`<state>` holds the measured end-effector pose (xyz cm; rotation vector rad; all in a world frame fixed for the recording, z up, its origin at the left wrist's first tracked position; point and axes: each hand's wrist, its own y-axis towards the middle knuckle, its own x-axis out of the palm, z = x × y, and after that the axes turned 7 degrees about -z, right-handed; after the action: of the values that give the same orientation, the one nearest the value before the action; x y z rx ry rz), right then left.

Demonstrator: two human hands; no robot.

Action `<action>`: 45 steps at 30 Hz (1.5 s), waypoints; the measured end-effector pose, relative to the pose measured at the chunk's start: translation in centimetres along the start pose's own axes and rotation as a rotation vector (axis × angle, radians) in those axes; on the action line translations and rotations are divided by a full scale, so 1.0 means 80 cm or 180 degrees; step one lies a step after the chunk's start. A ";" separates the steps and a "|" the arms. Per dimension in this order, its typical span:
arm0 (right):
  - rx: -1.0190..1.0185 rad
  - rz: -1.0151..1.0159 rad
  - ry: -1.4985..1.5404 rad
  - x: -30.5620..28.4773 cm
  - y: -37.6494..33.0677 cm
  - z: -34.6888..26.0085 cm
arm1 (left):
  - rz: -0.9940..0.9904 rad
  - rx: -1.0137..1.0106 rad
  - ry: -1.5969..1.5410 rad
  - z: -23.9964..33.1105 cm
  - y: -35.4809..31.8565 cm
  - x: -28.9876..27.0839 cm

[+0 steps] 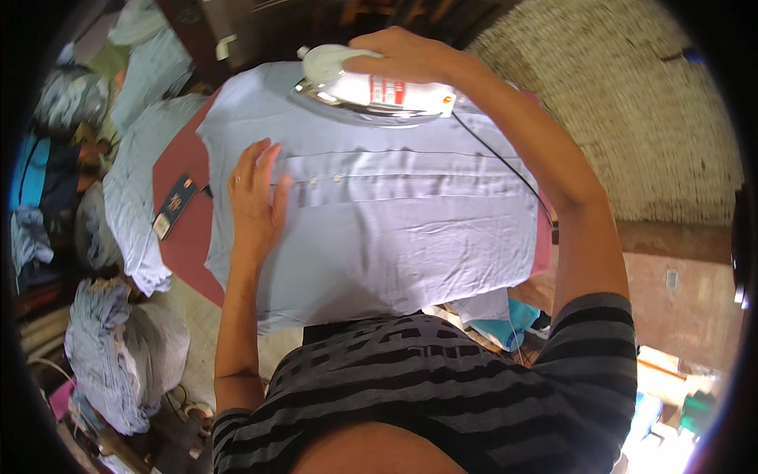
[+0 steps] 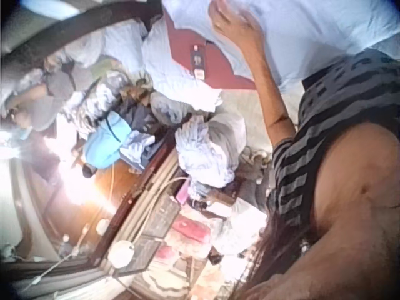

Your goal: The person irons a light blue collared shirt on an ironing board, smoothing different sections of the fabric and using an iron to press the front panels, collar, and sleeves.

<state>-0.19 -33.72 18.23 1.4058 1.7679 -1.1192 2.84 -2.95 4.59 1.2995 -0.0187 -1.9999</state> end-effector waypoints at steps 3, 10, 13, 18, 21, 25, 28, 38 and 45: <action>0.0337 0.0836 0.0086 -0.029 -0.108 0.052 | -0.0583 -0.0054 0.0847 0.013 -0.019 0.030; 0.2307 0.1200 0.1067 -0.074 -0.378 0.084 | -0.0773 0.0111 0.0986 0.060 0.000 0.052; 0.2812 0.1597 0.1225 -0.057 -0.454 0.119 | -0.0956 0.0701 0.0609 0.135 0.022 0.086; 0.2893 0.1969 0.0537 0.026 -0.492 0.147 | -0.1427 0.1552 0.0051 0.225 0.054 0.178; 0.2413 0.2316 0.0256 0.084 -0.487 0.146 | -0.1570 0.1606 0.0123 0.266 0.079 0.225; 0.1971 0.2167 0.0712 0.129 -0.461 0.121 | -0.1373 0.1301 0.0589 0.264 0.081 0.256; 0.1804 0.2142 0.0834 0.153 -0.437 0.119 | -0.1280 0.1032 0.0820 0.255 0.080 0.250; 0.0536 0.2319 -0.1333 0.124 -0.366 0.169 | -0.1082 0.0515 0.1088 0.229 0.070 0.218; 0.0957 0.1889 0.0109 0.137 -0.402 0.122 | -0.0969 0.0545 0.0937 0.222 0.067 0.224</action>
<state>-34.42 -40.00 12.06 1.9653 1.1007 -1.0507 -12.05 -23.73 1.23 1.7869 0.1595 -2.0690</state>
